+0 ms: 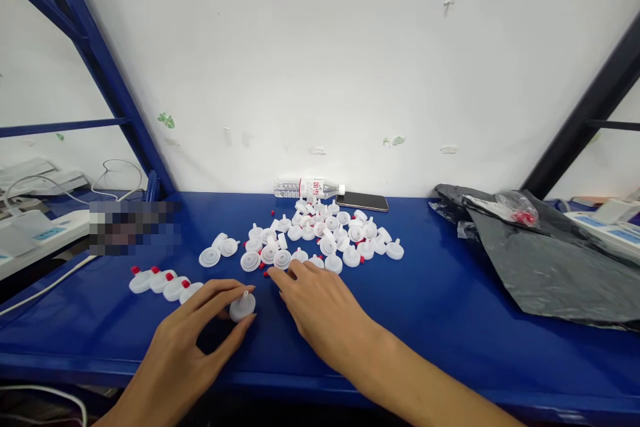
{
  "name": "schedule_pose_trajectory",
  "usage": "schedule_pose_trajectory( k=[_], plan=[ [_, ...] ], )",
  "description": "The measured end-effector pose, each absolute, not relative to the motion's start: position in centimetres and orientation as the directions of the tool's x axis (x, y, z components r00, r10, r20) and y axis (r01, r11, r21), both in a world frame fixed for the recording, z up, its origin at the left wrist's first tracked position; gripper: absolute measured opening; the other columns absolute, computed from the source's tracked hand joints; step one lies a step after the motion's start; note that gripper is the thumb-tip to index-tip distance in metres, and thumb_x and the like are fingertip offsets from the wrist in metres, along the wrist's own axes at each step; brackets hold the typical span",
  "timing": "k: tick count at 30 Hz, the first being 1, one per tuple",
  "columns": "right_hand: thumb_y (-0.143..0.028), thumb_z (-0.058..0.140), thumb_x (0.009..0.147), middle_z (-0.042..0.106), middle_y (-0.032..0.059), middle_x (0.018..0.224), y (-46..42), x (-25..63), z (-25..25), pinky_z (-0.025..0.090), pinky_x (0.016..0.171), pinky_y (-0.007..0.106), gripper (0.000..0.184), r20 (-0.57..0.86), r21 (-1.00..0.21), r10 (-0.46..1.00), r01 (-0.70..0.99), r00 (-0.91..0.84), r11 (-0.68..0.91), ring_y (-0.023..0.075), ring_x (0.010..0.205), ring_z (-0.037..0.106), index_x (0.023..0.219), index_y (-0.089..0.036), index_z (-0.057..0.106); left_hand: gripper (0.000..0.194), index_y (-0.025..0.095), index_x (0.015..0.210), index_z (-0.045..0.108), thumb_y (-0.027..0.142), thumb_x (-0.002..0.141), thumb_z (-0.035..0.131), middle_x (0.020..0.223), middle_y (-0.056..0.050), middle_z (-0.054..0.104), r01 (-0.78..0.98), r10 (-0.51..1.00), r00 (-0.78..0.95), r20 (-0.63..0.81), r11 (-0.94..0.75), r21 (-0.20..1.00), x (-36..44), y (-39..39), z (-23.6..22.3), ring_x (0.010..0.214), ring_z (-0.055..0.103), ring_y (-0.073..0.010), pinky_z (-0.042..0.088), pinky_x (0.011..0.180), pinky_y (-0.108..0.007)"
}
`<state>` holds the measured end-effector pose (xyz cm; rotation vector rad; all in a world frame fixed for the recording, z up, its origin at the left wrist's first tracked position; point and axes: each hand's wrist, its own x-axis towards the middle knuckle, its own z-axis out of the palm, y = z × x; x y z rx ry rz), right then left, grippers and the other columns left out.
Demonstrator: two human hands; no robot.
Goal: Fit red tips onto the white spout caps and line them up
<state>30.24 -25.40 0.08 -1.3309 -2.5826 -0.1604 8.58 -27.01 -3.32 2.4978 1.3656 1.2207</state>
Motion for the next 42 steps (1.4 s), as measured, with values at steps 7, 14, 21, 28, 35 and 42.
schedule_pose_trajectory(
  k=[7,14,21,28,35,42],
  plan=[
    [-0.003,0.056,0.094,0.068,0.0087,0.101,-23.6,28.6,0.2,0.049,0.059,0.029,0.029,0.170,0.186,0.775,0.792,-0.609,0.582,0.0227,0.080,0.072,0.119,-0.016,0.060,0.025,0.025,0.120,0.068,0.028,0.097,0.059,0.116,-0.004,0.068,0.699,0.799,0.261,0.541,-0.543,0.465,8.2,-26.6,-3.9,0.067,0.064,-0.0103,0.058,0.067,-0.025],
    [-0.011,0.056,0.100,0.070,0.0051,0.105,-23.4,29.2,-0.1,0.040,0.055,0.027,0.018,0.215,0.129,0.788,0.816,-0.577,0.563,0.0205,0.082,0.072,0.114,-0.021,0.063,0.028,0.025,0.123,0.067,0.027,0.098,0.055,0.118,-0.005,0.067,0.714,0.822,0.276,0.498,-0.522,0.467,8.4,-26.6,-3.7,0.082,0.068,-0.0163,0.059,0.077,-0.032],
    [-0.025,0.052,0.106,0.072,0.0030,0.103,-23.3,29.3,-0.1,0.036,0.053,0.030,0.015,0.201,0.037,0.845,0.866,-0.496,0.499,0.0220,0.077,0.073,0.111,-0.022,0.067,0.028,0.030,0.125,0.065,0.032,0.099,0.055,0.121,-0.004,0.066,0.714,0.831,0.261,0.492,-0.509,0.480,8.3,-26.6,-4.2,0.095,0.068,-0.0191,0.059,0.080,-0.033],
    [-0.024,0.059,0.103,0.074,0.0012,0.101,-23.6,29.7,0.2,0.044,0.064,0.030,0.009,0.272,-0.224,0.833,0.810,-0.482,0.542,0.0206,0.081,0.072,0.103,-0.022,0.067,0.025,0.030,0.123,0.061,0.036,0.099,0.056,0.114,-0.002,0.065,0.698,0.843,0.234,0.485,-0.493,0.520,8.6,-27.0,-3.5,0.089,0.068,-0.0170,0.057,0.079,-0.033],
    [-0.024,0.063,0.099,0.076,-0.0056,0.084,-24.0,29.7,0.7,0.046,0.066,0.025,0.006,0.338,-0.557,0.831,0.618,-0.442,0.555,0.0125,0.070,0.069,0.098,-0.025,0.069,0.015,0.027,0.110,0.065,0.033,0.100,0.056,0.113,-0.003,0.070,0.666,0.820,0.307,0.483,-0.548,0.506,8.2,-27.1,-3.6,0.101,0.067,-0.0195,0.056,0.085,-0.034],
    [-0.023,0.068,0.095,0.077,-0.0061,0.088,-23.9,30.1,1.4,0.047,0.062,0.024,0.006,0.382,-0.629,0.848,0.569,-0.367,0.530,0.0107,0.067,0.067,0.094,-0.026,0.073,0.019,0.031,0.115,0.067,0.033,0.103,0.053,0.112,0.001,0.072,0.649,0.854,0.305,0.422,-0.511,0.564,8.0,-26.4,-4.0,0.100,0.068,-0.0160,0.055,0.087,-0.031]
  ],
)
